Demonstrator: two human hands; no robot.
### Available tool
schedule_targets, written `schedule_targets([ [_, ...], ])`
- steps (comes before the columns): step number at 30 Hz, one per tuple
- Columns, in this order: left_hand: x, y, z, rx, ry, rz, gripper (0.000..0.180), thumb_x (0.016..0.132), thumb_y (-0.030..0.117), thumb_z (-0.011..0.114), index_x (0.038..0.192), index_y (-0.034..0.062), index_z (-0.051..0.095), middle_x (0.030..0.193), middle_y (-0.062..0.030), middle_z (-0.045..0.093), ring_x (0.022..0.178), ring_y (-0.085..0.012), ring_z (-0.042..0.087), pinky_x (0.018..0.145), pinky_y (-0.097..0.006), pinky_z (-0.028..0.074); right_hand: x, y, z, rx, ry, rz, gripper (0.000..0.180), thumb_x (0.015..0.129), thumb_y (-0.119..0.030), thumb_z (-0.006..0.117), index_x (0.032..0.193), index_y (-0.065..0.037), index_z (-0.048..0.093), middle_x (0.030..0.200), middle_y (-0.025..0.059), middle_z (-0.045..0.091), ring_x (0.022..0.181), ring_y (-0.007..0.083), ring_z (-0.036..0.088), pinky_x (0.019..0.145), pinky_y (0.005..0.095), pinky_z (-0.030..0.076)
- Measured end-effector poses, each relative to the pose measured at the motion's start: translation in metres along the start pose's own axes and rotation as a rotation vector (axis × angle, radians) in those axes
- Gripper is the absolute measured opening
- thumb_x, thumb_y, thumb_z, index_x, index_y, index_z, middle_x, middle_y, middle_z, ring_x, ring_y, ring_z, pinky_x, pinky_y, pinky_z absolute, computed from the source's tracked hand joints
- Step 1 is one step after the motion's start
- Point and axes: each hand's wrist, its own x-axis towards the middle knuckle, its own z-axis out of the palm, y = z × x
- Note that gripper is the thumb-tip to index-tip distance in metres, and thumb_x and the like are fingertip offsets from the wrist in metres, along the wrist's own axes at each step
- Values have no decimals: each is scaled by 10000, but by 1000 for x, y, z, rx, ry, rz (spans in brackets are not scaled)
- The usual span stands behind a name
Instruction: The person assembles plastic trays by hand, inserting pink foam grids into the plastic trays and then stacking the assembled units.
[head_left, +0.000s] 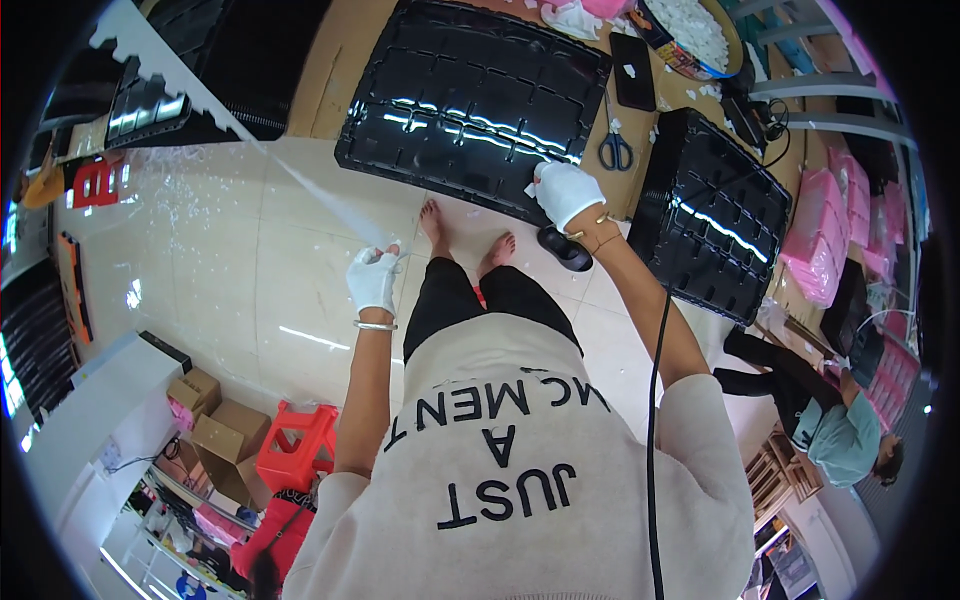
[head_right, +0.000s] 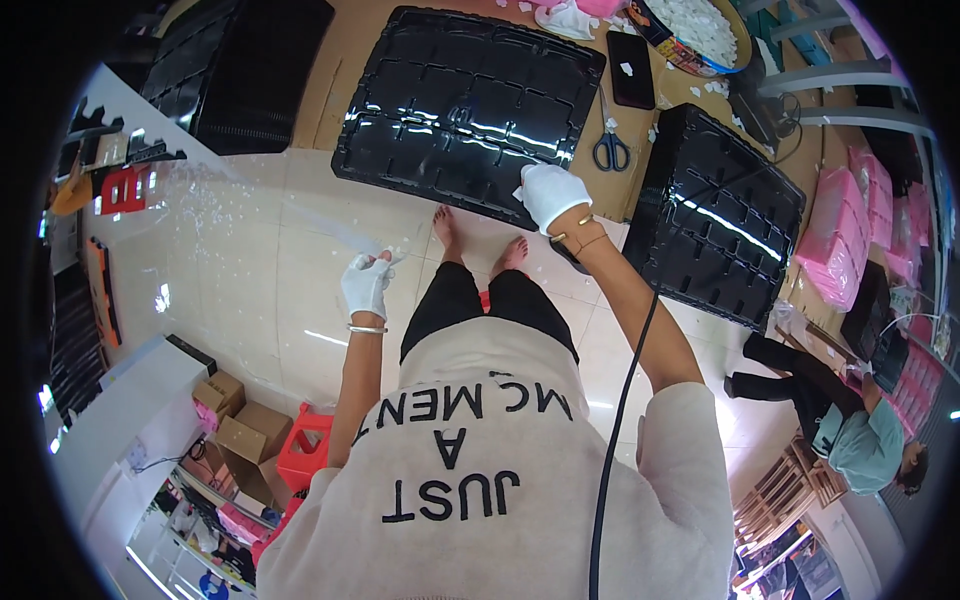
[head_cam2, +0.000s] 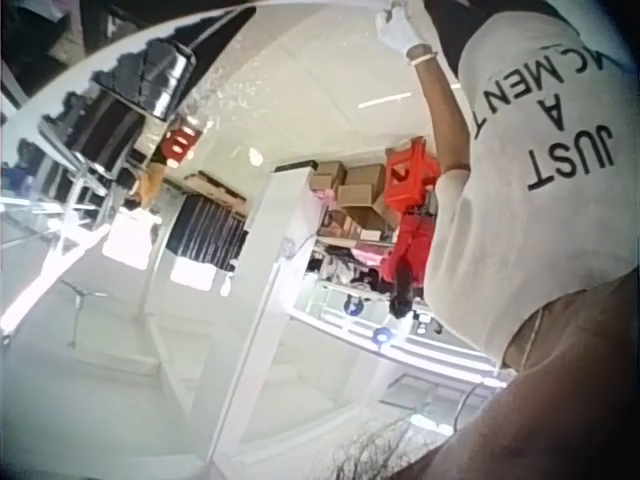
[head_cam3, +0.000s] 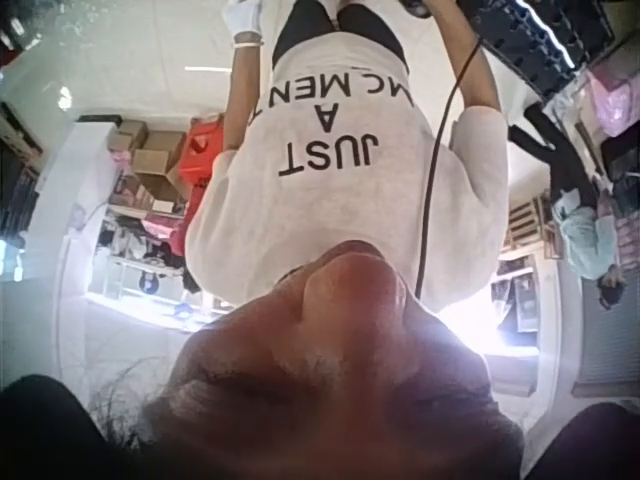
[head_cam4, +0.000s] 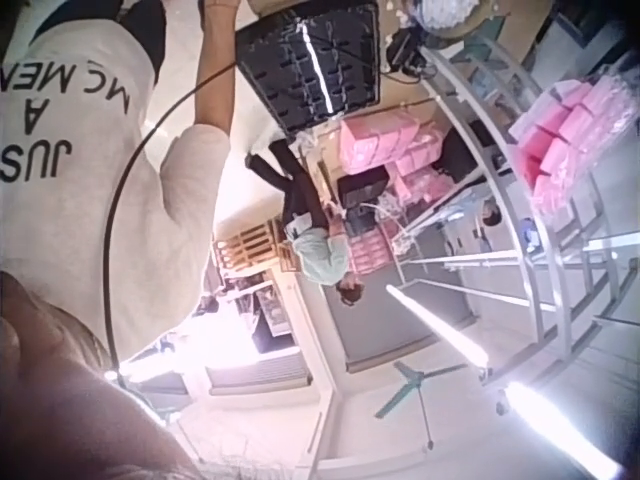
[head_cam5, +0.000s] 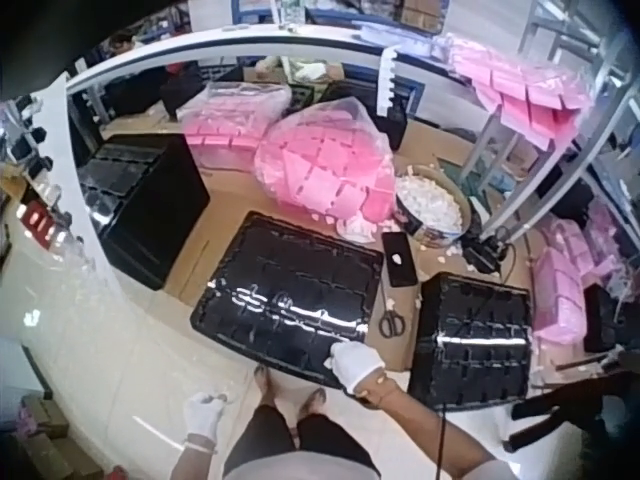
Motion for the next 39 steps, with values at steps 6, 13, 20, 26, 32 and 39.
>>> schedule_targets([
  [6, -9, 2, 16, -31, -42, 25, 190, 794, 100, 799, 825, -5, 644, 687, -4, 606, 545, -69, 499, 494, -226, 372, -26, -12, 20, 9, 106, -370, 142, 841, -182, 626, 825, -43, 654, 810, 162, 653, 792, 356, 648, 700, 444, 538],
  [13, -66, 37, 39, -245, -331, -80, 339, 855, 85, 724, 1163, -19, 627, 918, -64, 689, 658, -96, 611, 543, -193, 435, -88, -66, 3, 597, -31, -325, 152, 883, -202, 601, 863, -65, 665, 822, 158, 658, 796, 347, 638, 723, 423, 510],
  [20, -88, 37, 61, -211, -512, -73, 216, 883, 39, 687, 1072, -45, 625, 870, -92, 686, 706, -139, 654, 564, -208, 469, -85, -67, -10, 722, -68, -109, 176, 897, -206, 577, 943, -63, 669, 845, 172, 676, 783, 352, 661, 718, 400, 529],
  [26, -98, 59, 65, -216, -520, -57, 218, 861, 92, 730, 1022, -42, 670, 874, -78, 701, 692, -111, 658, 590, -200, 509, -81, -59, -3, 799, -10, -137, 176, 894, -204, 587, 946, -58, 670, 825, 176, 679, 766, 336, 676, 718, 378, 538],
  [32, -82, 63, 70, -248, -528, 3, 222, 892, 79, 692, 1047, -68, 633, 910, -128, 693, 759, -204, 705, 652, -269, 591, -67, -67, -37, 852, -124, -55, 191, 889, -212, 591, 960, -48, 660, 827, 196, 673, 770, 344, 675, 723, 385, 538],
  [39, -55, 95, 77, -186, -474, -34, 185, 938, 127, 616, 981, -53, 619, 823, -120, 690, 612, -187, 682, 475, -249, 528, -42, -76, -40, 615, -79, -63, 184, 880, -198, 578, 927, -35, 652, 839, 204, 668, 800, 388, 655, 730, 420, 532],
])
